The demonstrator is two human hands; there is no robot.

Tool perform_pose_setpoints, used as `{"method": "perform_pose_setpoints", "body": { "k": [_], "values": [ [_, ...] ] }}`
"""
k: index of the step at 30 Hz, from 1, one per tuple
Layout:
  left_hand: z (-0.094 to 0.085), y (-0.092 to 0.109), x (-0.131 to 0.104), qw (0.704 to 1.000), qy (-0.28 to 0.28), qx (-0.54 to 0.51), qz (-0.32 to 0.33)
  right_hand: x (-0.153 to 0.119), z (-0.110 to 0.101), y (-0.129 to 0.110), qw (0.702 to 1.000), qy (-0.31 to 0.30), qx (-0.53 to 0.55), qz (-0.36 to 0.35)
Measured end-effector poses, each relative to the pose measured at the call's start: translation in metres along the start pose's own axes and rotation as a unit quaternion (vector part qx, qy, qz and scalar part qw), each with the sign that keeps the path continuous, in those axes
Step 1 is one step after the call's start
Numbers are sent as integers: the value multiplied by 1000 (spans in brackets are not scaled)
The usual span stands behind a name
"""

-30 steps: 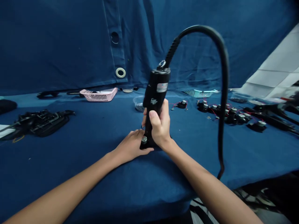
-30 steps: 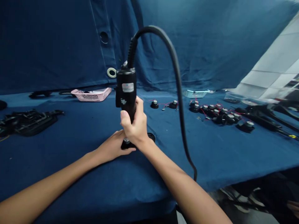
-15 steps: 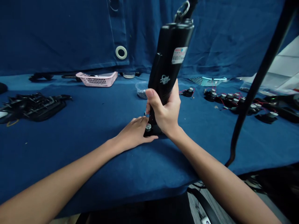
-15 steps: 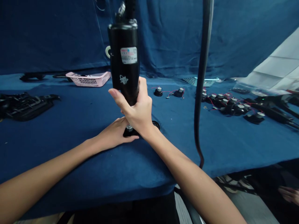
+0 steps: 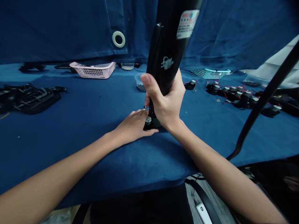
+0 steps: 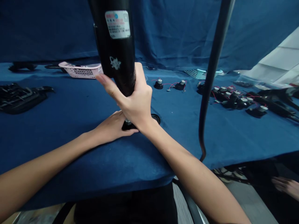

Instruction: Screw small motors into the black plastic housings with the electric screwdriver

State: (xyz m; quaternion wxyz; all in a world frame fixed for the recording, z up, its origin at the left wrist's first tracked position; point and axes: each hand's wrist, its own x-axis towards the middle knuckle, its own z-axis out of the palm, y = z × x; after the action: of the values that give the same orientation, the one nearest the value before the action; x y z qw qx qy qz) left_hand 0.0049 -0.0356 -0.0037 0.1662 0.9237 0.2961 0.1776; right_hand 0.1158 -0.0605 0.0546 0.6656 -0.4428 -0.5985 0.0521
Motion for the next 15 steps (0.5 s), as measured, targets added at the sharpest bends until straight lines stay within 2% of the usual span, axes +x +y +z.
{"method": "perform_pose_setpoints", "body": {
  "k": [13, 15],
  "values": [
    [-1, 2, 0, 1000, 1, 4, -3, 1, -1, 1, 1000, -11, -3, 0],
    [0, 1, 0, 1000, 4, 12, -2, 2, -2, 2, 999, -51, -9, -8]
  ]
}}
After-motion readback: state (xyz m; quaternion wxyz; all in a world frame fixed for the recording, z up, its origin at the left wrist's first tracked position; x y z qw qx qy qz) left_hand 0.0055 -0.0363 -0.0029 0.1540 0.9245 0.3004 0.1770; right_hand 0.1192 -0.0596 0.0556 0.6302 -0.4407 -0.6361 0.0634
